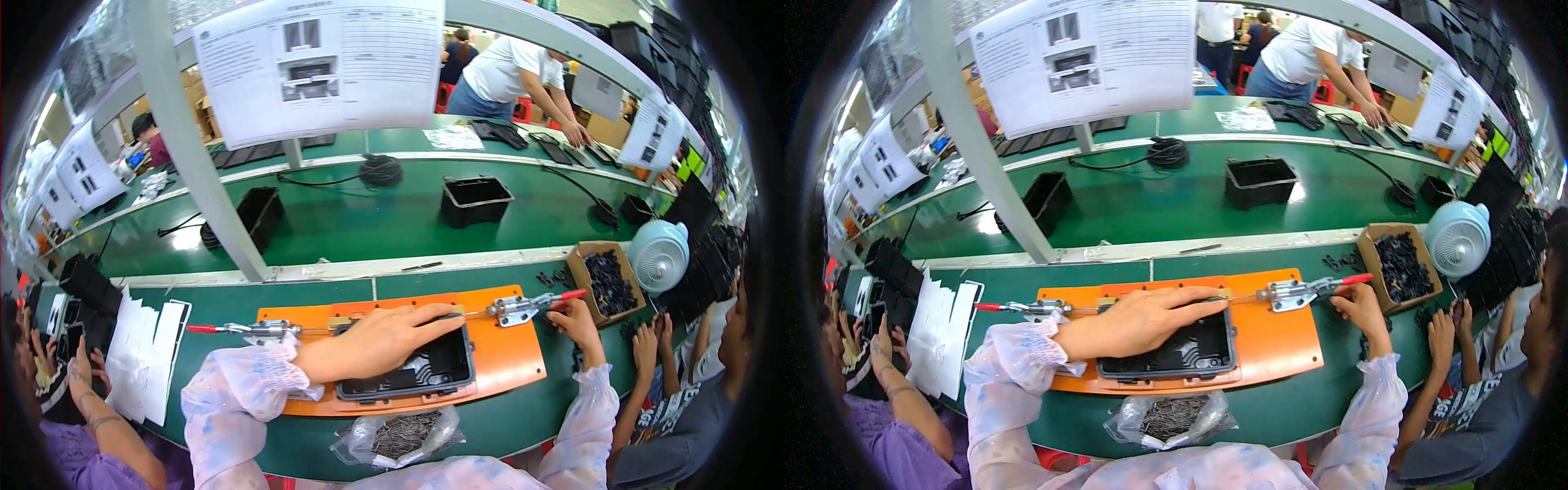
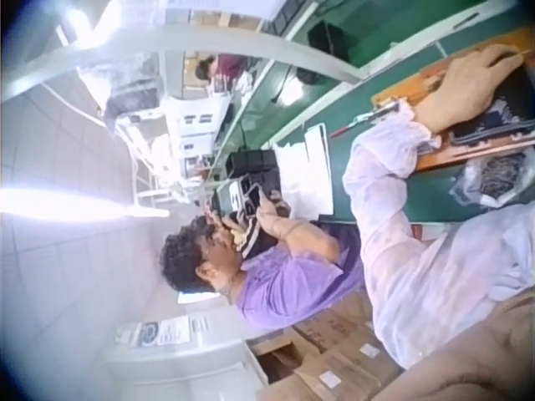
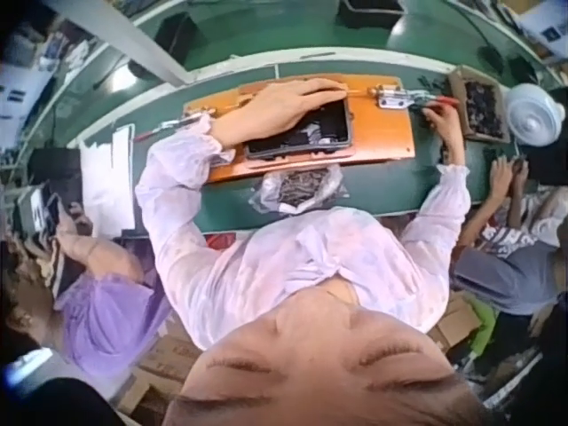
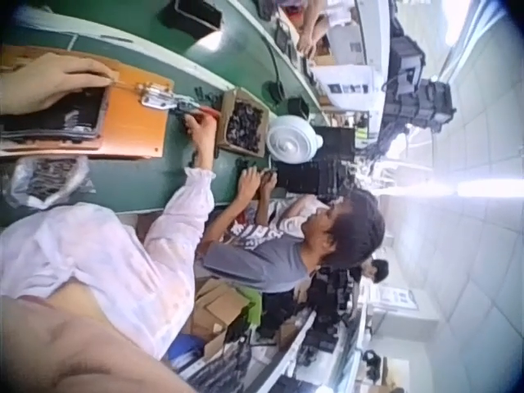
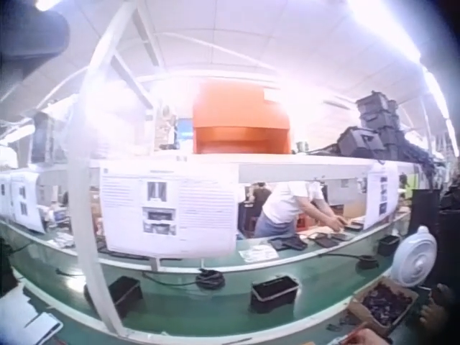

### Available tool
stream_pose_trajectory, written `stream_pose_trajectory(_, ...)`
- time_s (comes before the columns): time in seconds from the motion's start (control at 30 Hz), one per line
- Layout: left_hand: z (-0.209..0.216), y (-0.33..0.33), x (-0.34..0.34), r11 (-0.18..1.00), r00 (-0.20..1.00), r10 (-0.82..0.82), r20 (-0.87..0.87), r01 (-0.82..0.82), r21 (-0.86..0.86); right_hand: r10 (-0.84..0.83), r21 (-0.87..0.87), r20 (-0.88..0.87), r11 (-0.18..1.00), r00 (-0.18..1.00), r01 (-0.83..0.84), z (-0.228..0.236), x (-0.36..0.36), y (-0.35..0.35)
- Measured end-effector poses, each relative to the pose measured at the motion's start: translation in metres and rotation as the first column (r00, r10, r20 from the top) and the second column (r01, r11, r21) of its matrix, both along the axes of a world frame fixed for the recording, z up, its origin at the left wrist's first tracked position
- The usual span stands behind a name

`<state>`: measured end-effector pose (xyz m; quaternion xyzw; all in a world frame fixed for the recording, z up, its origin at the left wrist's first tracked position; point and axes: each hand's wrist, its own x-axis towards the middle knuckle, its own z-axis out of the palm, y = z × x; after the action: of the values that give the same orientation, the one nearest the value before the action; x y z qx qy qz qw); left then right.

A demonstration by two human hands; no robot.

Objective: The person places a black plastic housing into an orange fixture and inserts small black clips into slots on the housing. They then use a red-handled lever to secure the components before removing the housing from the fixture.

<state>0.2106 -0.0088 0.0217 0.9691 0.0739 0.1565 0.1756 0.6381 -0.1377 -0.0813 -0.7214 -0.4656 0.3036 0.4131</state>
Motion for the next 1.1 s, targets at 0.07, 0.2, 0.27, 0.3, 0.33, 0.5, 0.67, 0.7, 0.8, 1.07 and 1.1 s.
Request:
stream_pose_trajectory(0.07, -0.003, 0.0, 0.001, 0.998, 0.999, 0.044, 0.015, -0.043, -0.044, -0.097, 0.071, -0.209, 0.991, 0.973, 0.114, 0.006, -0.007, -0.006)
stream_pose_trajectory(0.2, -0.003, 0.0, 0.008, 0.99, 0.996, 0.026, 0.08, -0.014, -0.14, -0.159, 0.086, -0.468, 0.971, 0.869, 0.224, 0.015, 0.016, -0.038)
stream_pose_trajectory(0.27, 0.005, -0.004, 0.008, 0.984, 0.996, 0.049, 0.072, -0.06, 0.168, -0.166, 0.146, -0.549, 0.946, 0.819, 0.289, 0.014, 0.025, -0.047)
stream_pose_trajectory(0.3, 0.006, -0.007, 0.008, 0.988, 0.998, 0.058, -0.012, -0.056, 0.145, -0.176, 0.179, -0.579, 0.925, 0.796, 0.335, 0.019, 0.023, -0.048)
stream_pose_trajectory(0.33, 0.004, -0.008, 0.01, 0.989, 0.999, 0.045, -0.007, -0.043, 0.141, -0.168, 0.213, -0.593, 0.91, 0.787, 0.355, 0.021, 0.026, -0.052)
stream_pose_trajectory(0.5, -0.029, -0.018, 0.009, 0.952, 0.996, 0.082, 0.03, -0.087, 0.295, -0.152, 0.375, -0.588, 0.819, 0.795, 0.434, 0.057, 0.007, -0.054)
stream_pose_trajectory(0.67, -0.03, -0.014, -0.009, 0.987, 0.995, 0.092, -0.048, -0.084, 0.136, 0.14, 0.324, -0.446, 0.946, 0.884, 0.014, 0.105, -0.079, 0.011)
stream_pose_trajectory(0.7, -0.026, -0.013, -0.011, 0.988, 0.995, 0.087, -0.044, -0.08, 0.134, 0.2, 0.275, -0.436, 0.958, 0.877, -0.082, 0.113, -0.098, 0.024)
stream_pose_trajectory(0.8, -0.003, -0.013, -0.028, 0.983, 0.983, 0.174, 0.068, -0.177, 0.044, 0.464, 0.187, -0.349, 0.886, 0.814, -0.424, 0.119, -0.146, 0.068)
stream_pose_trajectory(1.07, 0.007, 0.069, -0.125, 0.652, 0.645, 0.731, 0.225, -0.756, 0.048, 0.678, 0.158, -0.111, 0.734, 0.727, -0.661, 0.099, -0.182, 0.104)
stream_pose_trajectory(1.1, 0.007, 0.078, -0.135, 0.613, 0.599, 0.772, 0.213, -0.79, 0.001, 0.674, 0.224, 0.2, 0.676, 0.711, -0.703, 0.097, -0.186, 0.104)
